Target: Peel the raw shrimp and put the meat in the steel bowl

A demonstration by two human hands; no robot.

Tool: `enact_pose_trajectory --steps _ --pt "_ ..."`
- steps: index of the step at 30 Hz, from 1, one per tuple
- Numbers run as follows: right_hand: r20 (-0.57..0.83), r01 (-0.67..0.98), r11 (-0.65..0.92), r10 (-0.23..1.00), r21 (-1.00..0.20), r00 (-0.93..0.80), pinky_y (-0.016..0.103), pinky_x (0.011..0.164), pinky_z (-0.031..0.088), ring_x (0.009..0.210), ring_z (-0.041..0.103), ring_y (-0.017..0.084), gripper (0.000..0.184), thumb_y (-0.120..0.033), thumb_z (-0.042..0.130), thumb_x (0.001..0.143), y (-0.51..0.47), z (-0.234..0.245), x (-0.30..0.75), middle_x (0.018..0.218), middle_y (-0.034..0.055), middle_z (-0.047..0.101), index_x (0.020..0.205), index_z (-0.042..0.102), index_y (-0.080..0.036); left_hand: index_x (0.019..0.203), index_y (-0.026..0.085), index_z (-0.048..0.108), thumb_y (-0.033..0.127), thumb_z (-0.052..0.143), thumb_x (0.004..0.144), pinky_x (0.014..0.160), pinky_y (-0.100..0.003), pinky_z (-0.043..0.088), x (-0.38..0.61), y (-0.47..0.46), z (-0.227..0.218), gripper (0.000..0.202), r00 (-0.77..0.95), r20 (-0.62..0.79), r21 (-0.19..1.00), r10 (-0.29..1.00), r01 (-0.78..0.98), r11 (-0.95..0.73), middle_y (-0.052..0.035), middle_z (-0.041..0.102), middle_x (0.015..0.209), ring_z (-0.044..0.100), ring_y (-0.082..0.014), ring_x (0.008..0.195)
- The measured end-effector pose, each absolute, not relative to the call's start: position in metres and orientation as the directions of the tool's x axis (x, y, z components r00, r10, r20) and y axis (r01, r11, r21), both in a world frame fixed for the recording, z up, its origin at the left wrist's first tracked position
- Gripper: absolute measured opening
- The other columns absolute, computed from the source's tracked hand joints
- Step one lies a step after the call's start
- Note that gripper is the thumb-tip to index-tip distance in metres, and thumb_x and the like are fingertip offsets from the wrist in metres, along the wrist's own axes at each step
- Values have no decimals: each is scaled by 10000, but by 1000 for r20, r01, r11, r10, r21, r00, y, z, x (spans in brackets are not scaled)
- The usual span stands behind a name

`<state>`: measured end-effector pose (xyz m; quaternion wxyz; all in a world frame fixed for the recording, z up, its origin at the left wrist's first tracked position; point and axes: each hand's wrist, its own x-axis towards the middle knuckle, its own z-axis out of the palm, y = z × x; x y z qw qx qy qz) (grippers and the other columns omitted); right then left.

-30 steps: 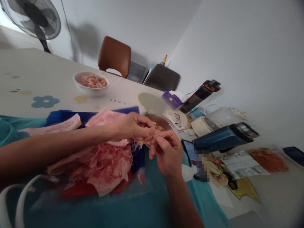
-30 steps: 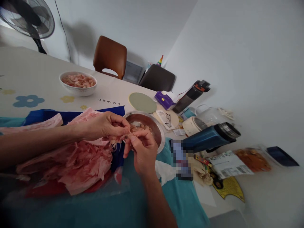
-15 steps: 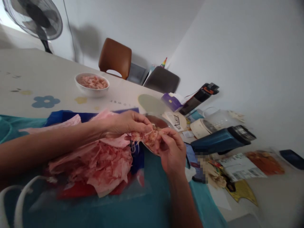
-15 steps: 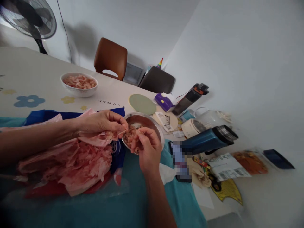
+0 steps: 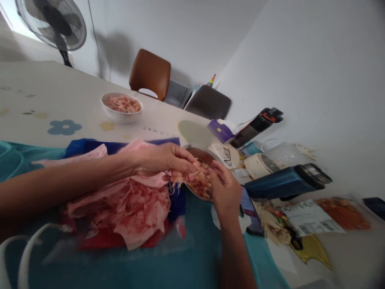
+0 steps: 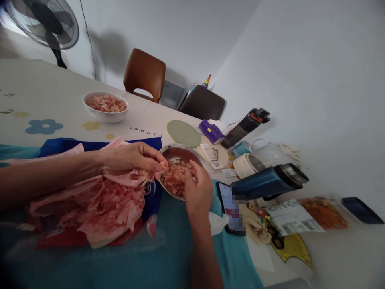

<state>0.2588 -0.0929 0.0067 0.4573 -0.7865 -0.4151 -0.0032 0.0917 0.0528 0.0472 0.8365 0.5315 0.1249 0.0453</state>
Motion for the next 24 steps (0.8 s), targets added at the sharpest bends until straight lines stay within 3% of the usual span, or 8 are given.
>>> enact_pose_trajectory --steps 2,5,6,8,11,16,20,24 --pt "400 655 -206 649 -727 648 509 1005 437 1045 654 269 366 -365 632 820 -94 6 258 1113 82 732 1162 698 -252 797 132 727 162 711 789 373 -148 267 92 54 46 34 962 -173 904 213 69 423 -36 661 650 414 -23 399" --pt "458 693 -129 664 -709 592 482 1031 420 1109 621 272 186 -338 674 791 -94 7 256 1081 71 734 931 760 -251 810 137 724 182 715 789 384 -157 268 94 55 44 51 950 -186 914 250 74 398 -24 648 645 418 -29 415" --pt "458 693 -134 659 -708 596 472 1007 437 1071 634 270 147 -346 674 795 -94 8 255 1035 70 741 854 763 -246 813 139 723 185 714 789 393 -159 274 94 55 44 53 945 -184 921 271 70 384 -20 644 645 427 -33 428" --pt "423 652 -171 636 -738 646 449 924 483 959 663 256 178 -384 664 815 -94 12 250 956 60 751 869 768 -250 813 140 720 179 707 789 413 -159 293 95 54 44 48 938 -167 938 305 56 341 -14 643 655 442 -36 455" --pt "354 538 -136 617 -832 703 390 828 524 878 679 223 236 -419 678 810 -95 19 237 943 35 760 973 766 -274 811 145 713 170 687 800 438 -152 318 95 52 44 37 938 -113 966 329 26 258 13 620 628 442 -33 469" --pt "122 181 2 747 -984 654 292 644 543 673 658 156 165 -386 773 716 -90 20 215 756 1 734 800 762 -244 804 140 702 142 643 819 459 -147 350 95 46 46 61 933 -51 981 356 -20 191 46 577 558 454 -36 471" --pt "4 -43 44 739 -998 673 255 557 509 585 600 112 205 -361 814 669 -84 15 206 727 -4 708 807 756 -222 835 137 733 91 619 801 489 -151 386 96 43 44 128 929 -37 984 367 -30 174 39 611 581 506 -47 504" --pt "-13 -119 97 720 -988 694 236 487 456 538 552 98 198 -339 829 641 -80 17 202 662 1 669 736 747 -187 835 150 743 86 626 800 540 -158 438 97 41 42 138 934 -45 971 355 -43 235 27 662 633 578 -57 550"
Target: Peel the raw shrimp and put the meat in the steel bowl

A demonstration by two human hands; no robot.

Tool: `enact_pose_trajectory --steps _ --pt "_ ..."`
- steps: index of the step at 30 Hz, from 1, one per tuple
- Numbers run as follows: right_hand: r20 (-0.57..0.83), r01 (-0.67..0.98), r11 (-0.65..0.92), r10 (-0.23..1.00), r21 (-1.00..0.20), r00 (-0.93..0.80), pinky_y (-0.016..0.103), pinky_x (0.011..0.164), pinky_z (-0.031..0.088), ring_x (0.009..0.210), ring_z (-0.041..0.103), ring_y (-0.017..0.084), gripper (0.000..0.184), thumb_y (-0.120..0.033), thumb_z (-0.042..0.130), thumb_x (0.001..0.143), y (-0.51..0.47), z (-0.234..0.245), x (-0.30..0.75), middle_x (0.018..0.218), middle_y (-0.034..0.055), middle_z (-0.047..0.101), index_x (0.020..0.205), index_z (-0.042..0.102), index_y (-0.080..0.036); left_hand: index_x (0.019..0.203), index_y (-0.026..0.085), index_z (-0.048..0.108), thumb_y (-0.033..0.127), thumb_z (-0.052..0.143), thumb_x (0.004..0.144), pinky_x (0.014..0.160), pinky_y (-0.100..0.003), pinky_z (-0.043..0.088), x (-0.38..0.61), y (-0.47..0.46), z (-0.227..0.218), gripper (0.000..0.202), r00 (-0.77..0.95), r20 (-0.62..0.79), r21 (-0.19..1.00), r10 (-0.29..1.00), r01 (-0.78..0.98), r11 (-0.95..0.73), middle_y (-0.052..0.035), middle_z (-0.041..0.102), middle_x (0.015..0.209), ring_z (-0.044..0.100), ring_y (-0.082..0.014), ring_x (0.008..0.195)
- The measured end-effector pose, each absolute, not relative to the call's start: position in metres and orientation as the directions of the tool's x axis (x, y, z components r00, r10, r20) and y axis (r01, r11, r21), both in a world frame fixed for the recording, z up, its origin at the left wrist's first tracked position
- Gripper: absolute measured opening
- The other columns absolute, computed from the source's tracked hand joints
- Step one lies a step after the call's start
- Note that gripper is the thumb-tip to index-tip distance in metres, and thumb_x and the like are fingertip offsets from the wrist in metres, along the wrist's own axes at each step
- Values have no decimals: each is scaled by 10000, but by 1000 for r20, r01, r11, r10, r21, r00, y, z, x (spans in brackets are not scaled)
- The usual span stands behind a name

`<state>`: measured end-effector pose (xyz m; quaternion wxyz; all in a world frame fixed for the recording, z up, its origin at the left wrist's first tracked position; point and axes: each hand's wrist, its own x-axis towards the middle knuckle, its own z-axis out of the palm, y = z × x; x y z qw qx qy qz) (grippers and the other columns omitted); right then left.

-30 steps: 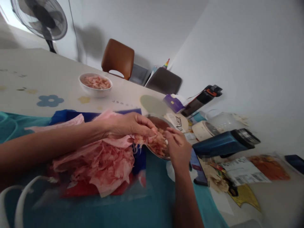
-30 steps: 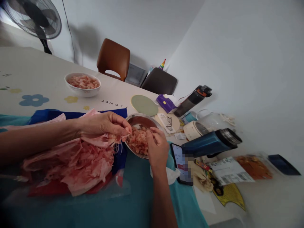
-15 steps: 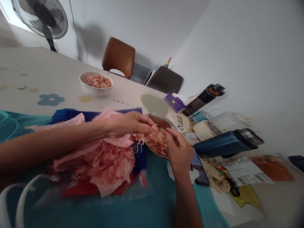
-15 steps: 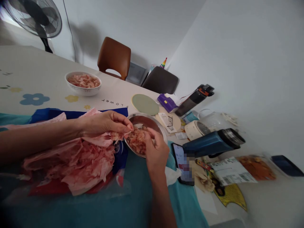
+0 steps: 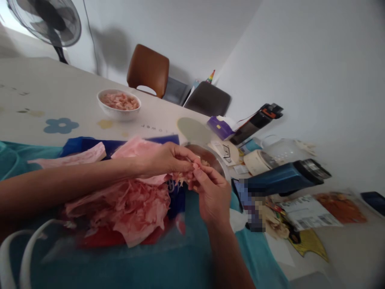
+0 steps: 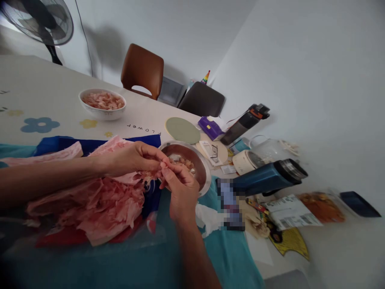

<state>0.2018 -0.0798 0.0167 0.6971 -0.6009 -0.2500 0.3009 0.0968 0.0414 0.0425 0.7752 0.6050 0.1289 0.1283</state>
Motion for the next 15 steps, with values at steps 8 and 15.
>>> enact_pose_trajectory --steps 8,15 --pt "-38 -186 111 760 -976 649 203 397 404 509 510 98 153 -282 790 638 -80 20 201 574 -11 586 609 684 -177 877 158 716 214 710 807 595 -200 480 96 47 35 90 972 -84 913 218 -12 407 -17 705 715 654 -106 647" --pt "-59 -216 84 810 -973 584 199 381 400 504 493 101 162 -242 725 659 -80 22 202 560 -10 569 557 617 -178 860 154 682 240 723 801 570 -197 455 97 47 31 112 970 -132 899 205 30 437 -23 684 690 644 -110 636"
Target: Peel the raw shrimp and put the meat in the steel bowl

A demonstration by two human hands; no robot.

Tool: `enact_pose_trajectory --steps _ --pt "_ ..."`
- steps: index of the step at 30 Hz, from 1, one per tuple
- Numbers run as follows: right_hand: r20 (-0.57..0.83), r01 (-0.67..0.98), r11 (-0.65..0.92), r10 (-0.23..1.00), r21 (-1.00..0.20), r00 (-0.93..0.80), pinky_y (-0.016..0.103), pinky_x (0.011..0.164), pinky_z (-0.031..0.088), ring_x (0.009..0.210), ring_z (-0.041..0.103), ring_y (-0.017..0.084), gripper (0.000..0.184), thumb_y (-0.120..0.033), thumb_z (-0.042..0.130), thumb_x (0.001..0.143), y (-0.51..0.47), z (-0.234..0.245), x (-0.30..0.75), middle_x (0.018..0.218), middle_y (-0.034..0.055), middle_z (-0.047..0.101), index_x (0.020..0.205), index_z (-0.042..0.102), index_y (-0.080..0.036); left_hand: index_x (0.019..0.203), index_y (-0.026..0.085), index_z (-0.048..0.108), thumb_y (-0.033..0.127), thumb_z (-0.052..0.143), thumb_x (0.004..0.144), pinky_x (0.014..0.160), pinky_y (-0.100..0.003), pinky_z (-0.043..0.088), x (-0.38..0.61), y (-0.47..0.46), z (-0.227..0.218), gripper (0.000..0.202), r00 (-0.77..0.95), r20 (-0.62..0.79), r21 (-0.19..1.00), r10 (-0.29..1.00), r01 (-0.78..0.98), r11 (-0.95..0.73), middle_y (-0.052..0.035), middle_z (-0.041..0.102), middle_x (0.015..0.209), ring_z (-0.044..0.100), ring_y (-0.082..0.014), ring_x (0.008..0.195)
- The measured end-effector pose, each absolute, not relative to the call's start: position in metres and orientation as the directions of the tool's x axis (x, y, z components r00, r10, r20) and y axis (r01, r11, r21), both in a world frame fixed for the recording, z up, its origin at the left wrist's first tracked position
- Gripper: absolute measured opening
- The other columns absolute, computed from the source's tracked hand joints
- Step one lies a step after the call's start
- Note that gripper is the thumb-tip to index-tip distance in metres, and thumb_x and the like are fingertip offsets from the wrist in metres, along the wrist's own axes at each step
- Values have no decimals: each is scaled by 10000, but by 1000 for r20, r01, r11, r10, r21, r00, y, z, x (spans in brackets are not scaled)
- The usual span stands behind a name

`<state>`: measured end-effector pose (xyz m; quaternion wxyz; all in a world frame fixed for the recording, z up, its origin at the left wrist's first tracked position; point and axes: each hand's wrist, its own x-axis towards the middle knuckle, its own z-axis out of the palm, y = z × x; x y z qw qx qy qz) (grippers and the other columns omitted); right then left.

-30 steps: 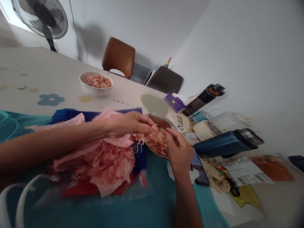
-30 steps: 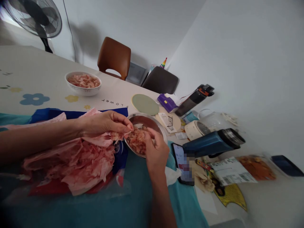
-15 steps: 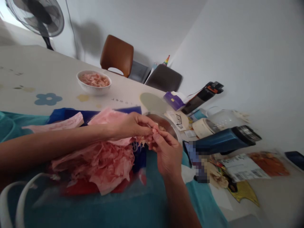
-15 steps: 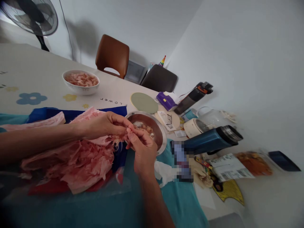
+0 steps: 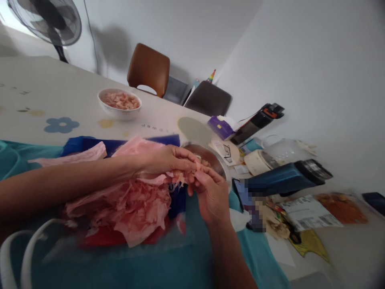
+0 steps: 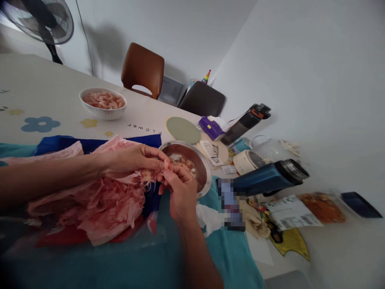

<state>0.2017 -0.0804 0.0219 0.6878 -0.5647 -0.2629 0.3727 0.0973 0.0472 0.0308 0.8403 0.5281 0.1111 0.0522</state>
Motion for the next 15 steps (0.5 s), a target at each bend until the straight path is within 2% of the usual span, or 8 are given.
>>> enact_pose_trajectory --steps 2,4,9,13,15 --pt "-67 -227 78 820 -971 569 201 385 402 519 508 109 211 -234 705 671 -81 23 202 568 -1 569 517 572 -179 865 155 683 227 724 801 557 -186 450 98 47 31 105 970 -137 881 201 26 473 -26 686 699 647 -109 647" --pt "-72 -241 80 824 -967 562 206 389 408 544 525 120 233 -226 686 670 -82 24 203 586 7 572 495 541 -182 865 150 683 226 726 802 505 -162 416 98 48 31 108 962 -167 867 217 38 497 -27 683 688 610 -83 577" --pt "-78 -251 83 817 -964 572 211 389 423 560 521 127 225 -235 706 648 -83 23 206 574 -2 549 494 548 -189 844 132 673 247 744 794 385 -133 291 99 50 36 145 941 -237 838 241 72 541 -26 654 649 423 -21 407" --pt "-54 -252 110 822 -962 567 223 443 473 580 543 125 229 -245 717 662 -85 23 210 588 -11 547 511 555 -189 845 133 684 252 737 791 390 -146 311 99 51 37 141 932 -255 854 258 92 512 -18 632 635 452 -43 432" --pt "-50 -260 126 813 -957 581 229 469 489 577 542 121 229 -249 718 671 -85 23 215 578 -22 533 522 553 -193 849 128 700 278 732 791 400 -155 321 101 52 37 164 928 -235 897 288 93 433 -21 631 641 451 -49 443"
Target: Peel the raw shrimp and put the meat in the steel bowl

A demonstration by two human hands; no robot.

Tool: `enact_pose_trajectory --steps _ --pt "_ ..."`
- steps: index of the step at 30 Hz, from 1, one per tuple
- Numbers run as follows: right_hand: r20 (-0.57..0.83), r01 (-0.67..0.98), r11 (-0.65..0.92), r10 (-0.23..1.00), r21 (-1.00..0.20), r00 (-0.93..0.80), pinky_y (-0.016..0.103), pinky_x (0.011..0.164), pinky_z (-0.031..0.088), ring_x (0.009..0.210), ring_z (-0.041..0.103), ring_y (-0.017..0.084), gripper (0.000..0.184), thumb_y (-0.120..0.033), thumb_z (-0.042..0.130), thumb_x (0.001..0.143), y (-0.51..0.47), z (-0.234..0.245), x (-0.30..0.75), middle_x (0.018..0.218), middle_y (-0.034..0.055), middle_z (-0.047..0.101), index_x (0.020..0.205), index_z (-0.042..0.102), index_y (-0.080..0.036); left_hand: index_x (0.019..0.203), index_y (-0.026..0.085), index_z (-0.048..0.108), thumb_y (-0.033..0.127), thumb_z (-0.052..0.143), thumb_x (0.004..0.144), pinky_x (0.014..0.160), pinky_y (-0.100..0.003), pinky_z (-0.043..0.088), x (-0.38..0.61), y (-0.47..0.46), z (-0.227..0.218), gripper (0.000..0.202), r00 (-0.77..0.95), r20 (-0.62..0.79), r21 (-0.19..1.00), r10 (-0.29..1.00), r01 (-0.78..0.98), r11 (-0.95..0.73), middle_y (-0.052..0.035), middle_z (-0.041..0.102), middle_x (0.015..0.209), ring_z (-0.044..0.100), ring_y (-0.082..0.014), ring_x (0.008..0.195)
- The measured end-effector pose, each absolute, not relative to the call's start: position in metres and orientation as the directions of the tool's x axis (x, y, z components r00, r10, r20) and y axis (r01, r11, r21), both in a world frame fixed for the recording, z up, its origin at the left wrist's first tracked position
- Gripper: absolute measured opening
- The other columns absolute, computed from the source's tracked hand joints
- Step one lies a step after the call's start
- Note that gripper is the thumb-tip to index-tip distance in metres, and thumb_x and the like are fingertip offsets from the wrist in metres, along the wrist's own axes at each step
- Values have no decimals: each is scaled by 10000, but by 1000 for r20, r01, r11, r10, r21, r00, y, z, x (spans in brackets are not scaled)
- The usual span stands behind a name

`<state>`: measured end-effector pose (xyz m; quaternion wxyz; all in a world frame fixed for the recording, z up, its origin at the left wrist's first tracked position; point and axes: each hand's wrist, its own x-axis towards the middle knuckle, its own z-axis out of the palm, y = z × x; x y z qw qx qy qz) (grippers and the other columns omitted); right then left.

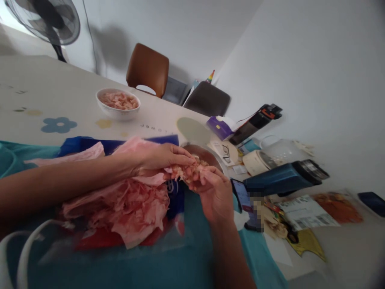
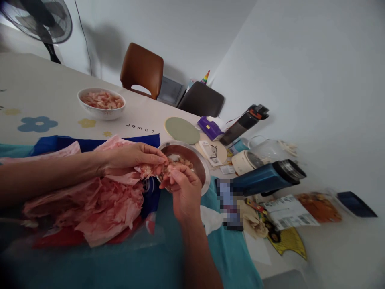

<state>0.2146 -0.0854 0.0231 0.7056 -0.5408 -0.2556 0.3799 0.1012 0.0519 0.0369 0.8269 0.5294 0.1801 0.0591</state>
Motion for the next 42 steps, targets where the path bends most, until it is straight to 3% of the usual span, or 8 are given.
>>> enact_pose_trajectory --steps 7,10,12,17,22,29,36,42 --pt "36 -157 183 755 -970 655 241 521 470 581 533 116 208 -236 721 660 -84 20 230 565 -30 532 523 568 -200 694 133 707 390 672 812 397 -178 328 127 58 31 284 919 -126 988 375 151 -37 -7 579 581 454 -70 455" --pt "71 -92 187 716 -978 694 237 572 459 593 523 104 194 -217 728 658 -84 20 233 546 -41 517 531 582 -196 773 162 717 294 672 789 356 -184 297 135 57 32 140 921 -112 981 373 162 -106 41 512 505 410 -72 394" --pt "70 -75 173 703 -982 707 231 559 442 578 509 97 197 -216 731 657 -84 20 234 539 -47 505 530 582 -195 826 177 730 253 682 767 363 -180 305 139 56 33 107 917 -76 983 391 135 -127 48 540 519 422 -70 399" --pt "56 -20 108 654 -994 755 212 480 401 519 486 87 183 -261 757 629 -86 18 238 539 -44 543 543 613 -188 814 180 780 244 663 795 673 -175 490 143 54 37 135 906 87 981 415 -5 -194 -5 750 811 657 -106 739" --pt "79 99 4 634 -995 769 231 469 440 479 503 92 186 -350 761 646 -87 12 243 577 -37 616 652 673 -186 932 215 802 309 677 804 795 -211 502 140 52 43 203 899 210 946 385 -88 -311 6 778 945 686 -143 885" --pt "171 236 -10 661 -972 731 232 535 471 543 567 105 135 -320 730 709 -91 6 247 615 -37 636 699 674 -198 956 207 806 276 665 810 683 -208 464 130 50 55 215 951 185 876 246 -47 -480 0 781 907 675 -143 802" --pt "211 308 -19 689 -951 693 226 540 484 556 593 106 101 -300 710 728 -92 8 245 641 -35 651 735 688 -202 857 171 803 243 670 778 609 -202 419 133 52 51 171 945 136 892 298 14 -453 -2 746 763 617 -110 681" --pt "331 543 -82 713 -836 618 227 519 452 536 572 111 100 -285 645 757 -91 16 238 609 -33 642 704 661 -202 770 166 766 175 603 736 512 -189 360 131 53 49 166 952 107 860 287 56 -507 42 621 565 518 -80 535"
